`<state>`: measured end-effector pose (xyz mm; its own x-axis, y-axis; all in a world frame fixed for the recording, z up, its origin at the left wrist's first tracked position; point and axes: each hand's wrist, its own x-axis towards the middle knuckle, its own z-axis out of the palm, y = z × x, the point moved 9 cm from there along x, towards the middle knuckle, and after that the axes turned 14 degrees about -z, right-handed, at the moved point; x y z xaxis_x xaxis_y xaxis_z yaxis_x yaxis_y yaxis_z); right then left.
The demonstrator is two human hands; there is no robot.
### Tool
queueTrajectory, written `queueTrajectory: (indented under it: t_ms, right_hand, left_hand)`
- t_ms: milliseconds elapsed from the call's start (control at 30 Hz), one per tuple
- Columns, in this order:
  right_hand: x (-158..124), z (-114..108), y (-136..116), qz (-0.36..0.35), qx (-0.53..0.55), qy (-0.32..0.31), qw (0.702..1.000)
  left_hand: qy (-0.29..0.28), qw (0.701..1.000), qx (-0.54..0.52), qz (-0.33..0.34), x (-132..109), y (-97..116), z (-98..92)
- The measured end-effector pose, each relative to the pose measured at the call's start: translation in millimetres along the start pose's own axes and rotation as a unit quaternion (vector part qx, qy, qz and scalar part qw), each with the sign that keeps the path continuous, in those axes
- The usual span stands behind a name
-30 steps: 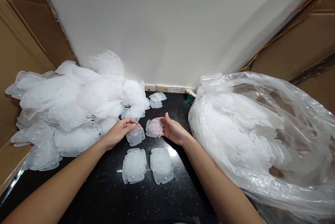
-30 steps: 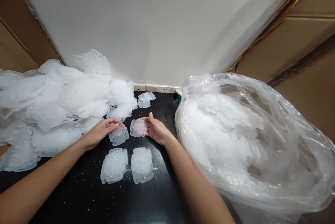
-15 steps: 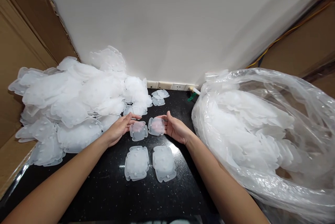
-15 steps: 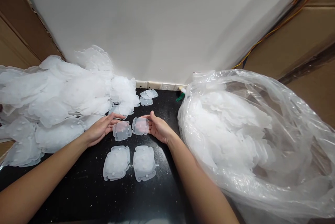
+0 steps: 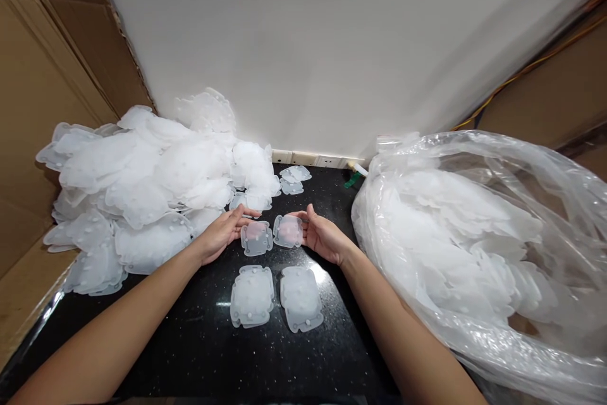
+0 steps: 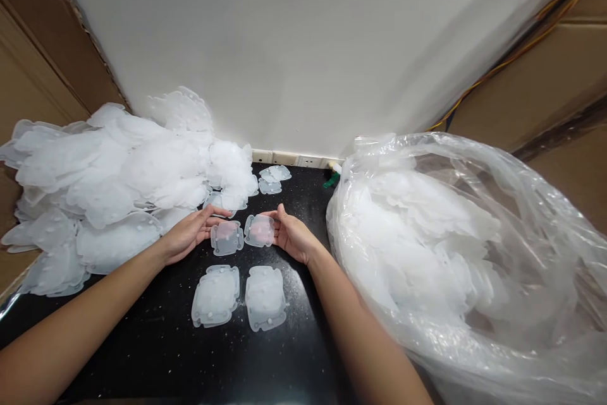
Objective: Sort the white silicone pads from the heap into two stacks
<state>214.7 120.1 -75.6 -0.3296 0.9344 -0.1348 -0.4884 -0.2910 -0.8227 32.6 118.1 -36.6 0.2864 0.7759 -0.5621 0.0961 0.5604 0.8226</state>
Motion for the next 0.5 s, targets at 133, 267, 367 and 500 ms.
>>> queueTrajectory:
  t_ms: [133,267,367,500]
  right_hand:
    - [0.8,1.6,-0.2,-0.005,0.006,-0.003,1.0]
    - [2.0,2.7,-0.3,-0.01,0.011,0.001,1.0]
    - [2.0,4.9,-3.6,-0.023,-0.004,-0.005,1.0]
    - [-5.2,13.7,-22.6,-0.064,-0.056,-0.051,0.995]
  left_hand:
    - [-0.003,1.0,-0.005,0.0,-1.5,1.3,-0.3]
    - [-0.004,1.0,0.005,0.001,-0.2,0.4,-1.1]
    - [-0.012,0.999,0.049,0.015,0.6,2.6,0.6]
    - [-0.024,0.988,0.137,0.073,-16.4,21.9,6.7]
